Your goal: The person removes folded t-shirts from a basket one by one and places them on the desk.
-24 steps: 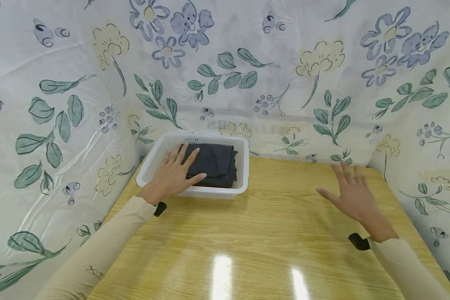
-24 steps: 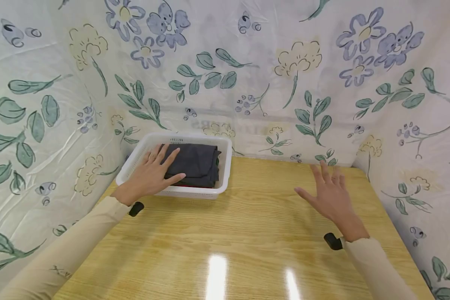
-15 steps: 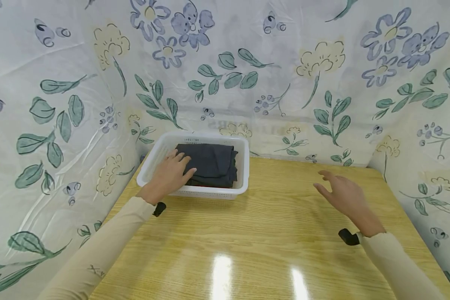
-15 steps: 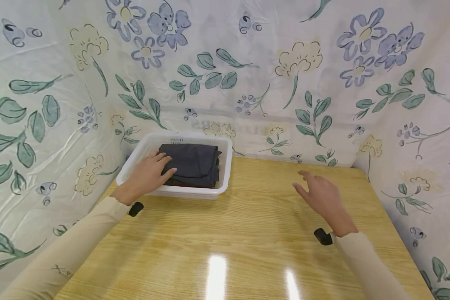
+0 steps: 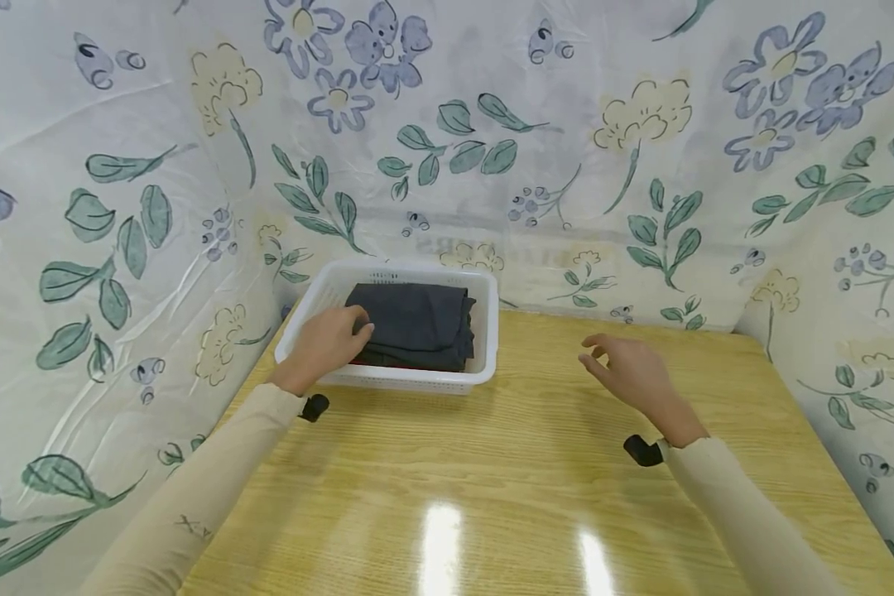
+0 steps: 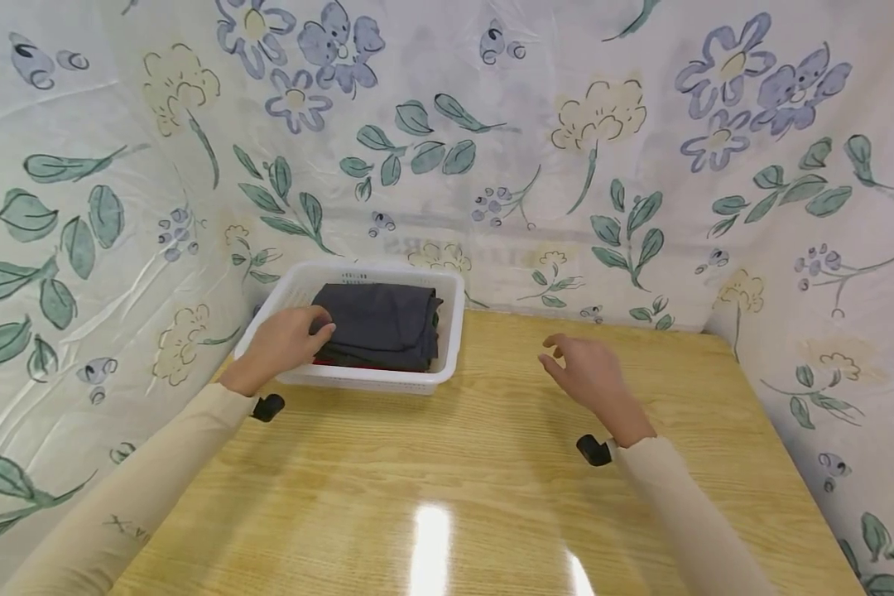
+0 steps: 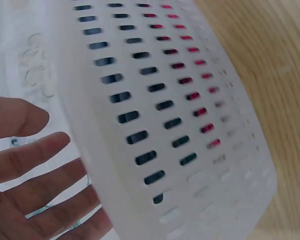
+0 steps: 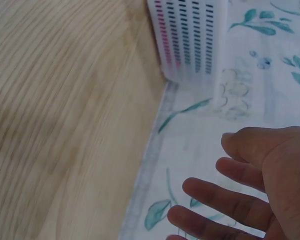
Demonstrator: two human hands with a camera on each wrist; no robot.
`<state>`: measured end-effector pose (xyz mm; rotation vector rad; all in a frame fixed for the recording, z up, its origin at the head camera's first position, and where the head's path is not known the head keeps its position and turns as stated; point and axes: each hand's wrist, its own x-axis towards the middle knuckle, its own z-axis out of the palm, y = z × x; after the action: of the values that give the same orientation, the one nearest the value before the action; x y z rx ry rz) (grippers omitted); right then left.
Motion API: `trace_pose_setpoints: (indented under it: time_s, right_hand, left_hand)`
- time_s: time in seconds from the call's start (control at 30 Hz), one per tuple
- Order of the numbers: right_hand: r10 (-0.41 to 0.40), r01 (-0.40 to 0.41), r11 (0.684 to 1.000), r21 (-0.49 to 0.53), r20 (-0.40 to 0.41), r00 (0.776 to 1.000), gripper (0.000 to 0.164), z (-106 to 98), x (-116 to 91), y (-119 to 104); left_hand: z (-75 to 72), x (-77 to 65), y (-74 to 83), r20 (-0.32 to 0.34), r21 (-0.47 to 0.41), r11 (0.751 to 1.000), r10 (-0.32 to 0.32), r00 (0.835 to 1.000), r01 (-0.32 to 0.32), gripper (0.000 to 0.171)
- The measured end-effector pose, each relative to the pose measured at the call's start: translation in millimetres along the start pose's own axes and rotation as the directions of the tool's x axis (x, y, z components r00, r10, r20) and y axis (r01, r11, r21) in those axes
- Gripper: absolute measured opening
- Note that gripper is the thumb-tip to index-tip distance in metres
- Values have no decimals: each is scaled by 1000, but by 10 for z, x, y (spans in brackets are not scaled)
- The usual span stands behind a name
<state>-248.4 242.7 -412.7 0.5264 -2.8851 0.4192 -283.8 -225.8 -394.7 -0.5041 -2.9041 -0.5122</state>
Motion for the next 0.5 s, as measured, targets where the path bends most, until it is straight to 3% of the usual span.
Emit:
trace_pose_setpoints:
  time_s: [0.17,0.5]
  right_hand:
    - [-2,0,994,110,20,1000,33,65,145,-185]
    - [-18,-4,938,345,62,998,36,109,476,-602]
  left_hand:
    - [-46,48,-45,2,-70,996,-47,999,47,24]
    - [-72,108,-194,34,-96,989,-107,994,110,25]
